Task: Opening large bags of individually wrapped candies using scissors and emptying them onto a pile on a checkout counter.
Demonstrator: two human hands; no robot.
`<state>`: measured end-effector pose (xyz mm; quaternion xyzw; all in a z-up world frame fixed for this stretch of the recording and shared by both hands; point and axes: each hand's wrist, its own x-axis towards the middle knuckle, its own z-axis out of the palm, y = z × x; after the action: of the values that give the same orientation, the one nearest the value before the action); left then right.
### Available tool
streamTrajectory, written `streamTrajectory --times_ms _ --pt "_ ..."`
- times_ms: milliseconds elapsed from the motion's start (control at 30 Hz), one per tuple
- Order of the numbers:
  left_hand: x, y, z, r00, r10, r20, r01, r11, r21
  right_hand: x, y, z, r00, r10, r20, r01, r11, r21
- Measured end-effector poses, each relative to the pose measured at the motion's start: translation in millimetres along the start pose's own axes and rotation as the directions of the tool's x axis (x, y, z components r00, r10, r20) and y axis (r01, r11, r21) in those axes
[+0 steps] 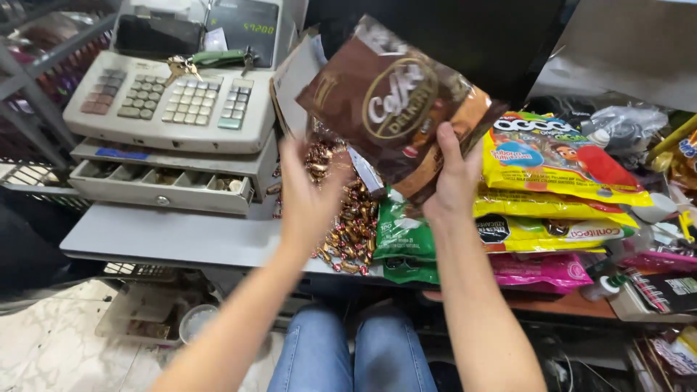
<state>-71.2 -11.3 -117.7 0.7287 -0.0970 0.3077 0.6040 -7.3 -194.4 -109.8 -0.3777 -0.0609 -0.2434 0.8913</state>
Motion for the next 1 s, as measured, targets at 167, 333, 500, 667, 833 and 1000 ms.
streamTrajectory --times_ms 167,333,500,667,833,1000 --pt "-92.5 -79.8 5.3 0.945 -0.241 0.22 0.065 0.8 0.597 19.4 -9.5 3.3 0.942 -0.186 0.279 0.315 0.777 -0.546" --pt "-83.9 -131.9 41.3 0.951 -0.261 0.167 -0.059 0.377 0.924 65.2 -33.9 48.4 0.907 0.038 0.42 0.38 0.357 -0.853" --pt "-66.3 -135.5 48.9 0.966 -0.235 0.106 -0.006 0.39 0.921 100.7 -21.1 85.0 0.824 0.402 0.4 0.453 -0.044 -0.89" --pt "-69.4 -137.1 47.8 0.964 -0.236 0.121 -0.022 0.384 0.923 126.0 -4.1 87.6 0.824 0.404 0.398 0.466 -0.084 -0.881" --pt "-77.9 -149.4 52.3 0.99 0.025 0.141 -0.141 0.362 0.921 147.8 -9.9 94.1 0.829 0.407 0.384 0.485 -0.183 -0.855" --pt "-78.2 -147.4 51.7 0.984 0.067 0.166 -0.179 0.359 0.916 173.6 -6.6 99.0 0.822 0.398 0.407 0.523 -0.247 -0.816"
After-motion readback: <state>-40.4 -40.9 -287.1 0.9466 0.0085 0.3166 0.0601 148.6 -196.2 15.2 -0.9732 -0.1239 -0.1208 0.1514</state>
